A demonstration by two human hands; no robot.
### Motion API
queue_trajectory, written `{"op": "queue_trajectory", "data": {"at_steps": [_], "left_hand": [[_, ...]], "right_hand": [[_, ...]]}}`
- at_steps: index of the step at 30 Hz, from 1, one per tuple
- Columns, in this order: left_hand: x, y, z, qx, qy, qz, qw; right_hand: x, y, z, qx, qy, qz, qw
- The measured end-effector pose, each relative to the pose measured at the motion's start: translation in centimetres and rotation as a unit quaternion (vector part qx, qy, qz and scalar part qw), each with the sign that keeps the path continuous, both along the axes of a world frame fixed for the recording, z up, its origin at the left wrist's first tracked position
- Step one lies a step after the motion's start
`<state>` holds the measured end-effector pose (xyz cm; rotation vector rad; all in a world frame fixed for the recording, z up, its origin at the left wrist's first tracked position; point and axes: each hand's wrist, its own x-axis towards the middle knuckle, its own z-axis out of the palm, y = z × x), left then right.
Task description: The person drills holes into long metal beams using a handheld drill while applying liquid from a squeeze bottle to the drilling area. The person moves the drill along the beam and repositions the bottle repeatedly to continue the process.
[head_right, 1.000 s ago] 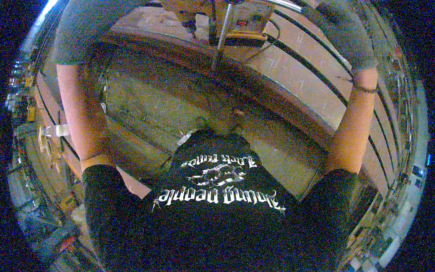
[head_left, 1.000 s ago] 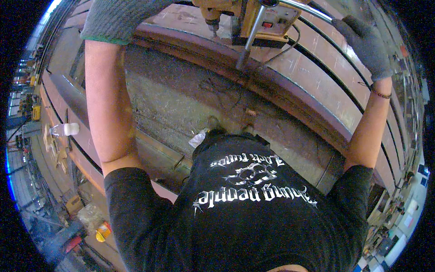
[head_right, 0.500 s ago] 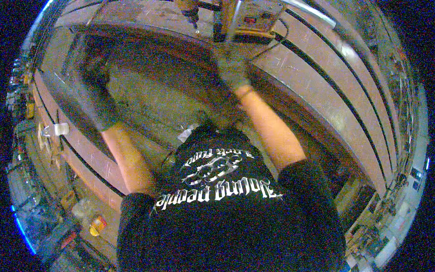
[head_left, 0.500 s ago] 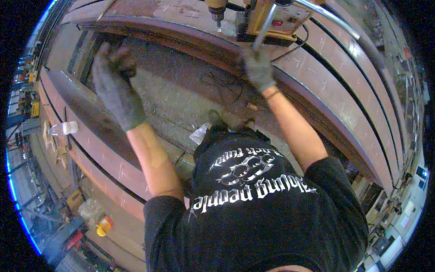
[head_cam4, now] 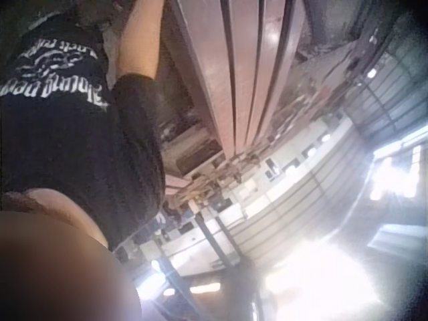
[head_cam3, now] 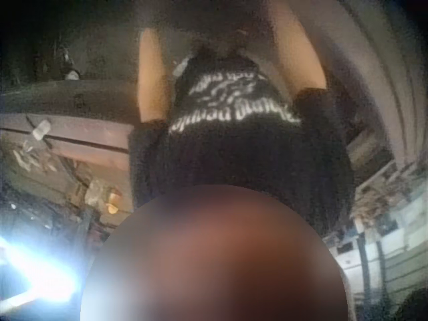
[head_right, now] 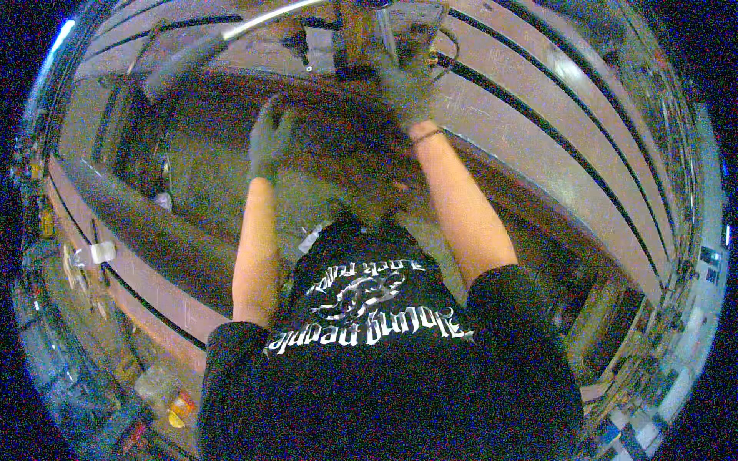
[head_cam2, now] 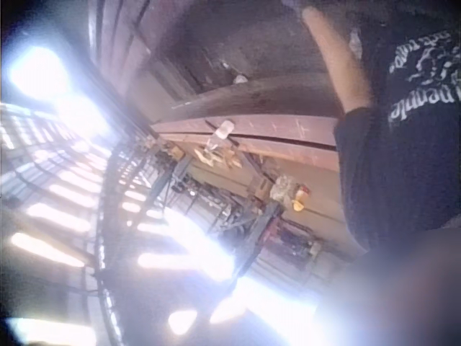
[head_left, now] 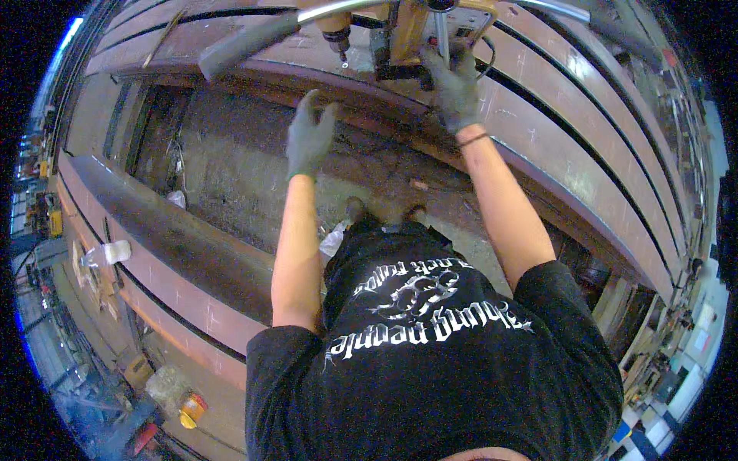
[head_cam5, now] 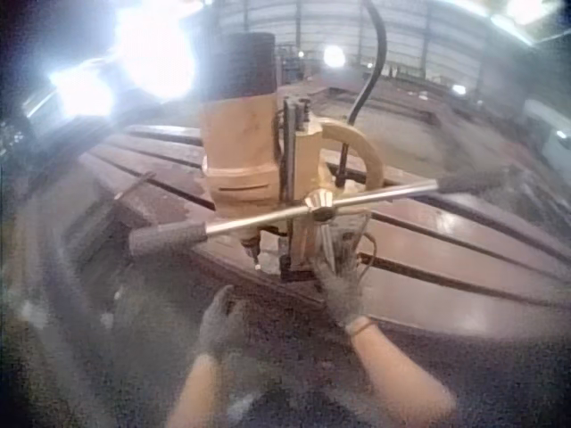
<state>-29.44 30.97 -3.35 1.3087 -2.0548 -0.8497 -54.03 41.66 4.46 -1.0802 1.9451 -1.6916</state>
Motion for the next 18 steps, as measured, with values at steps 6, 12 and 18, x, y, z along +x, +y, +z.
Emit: {"op": "queue_trajectory", "data": {"at_steps": [6, 12, 18], "left_hand": [[5.6, -6.3, 4.7, -0.067, 0.048, 0.078, 0.994], [4.4, -10.3, 20.5, -0.231, 0.062, 0.022, 0.971], [-4.2, -9.3, 30.3, -0.314, 0.228, -0.132, 0.912]], "right_hand": [[-4.9, 0.7, 1.9, 0.056, 0.012, 0.135, 0.989], [-6.3, 1.8, 2.7, 0.075, -0.007, 0.182, 0.980], [-8.7, 4.6, 6.5, 0.248, 0.129, 0.087, 0.956]]}}
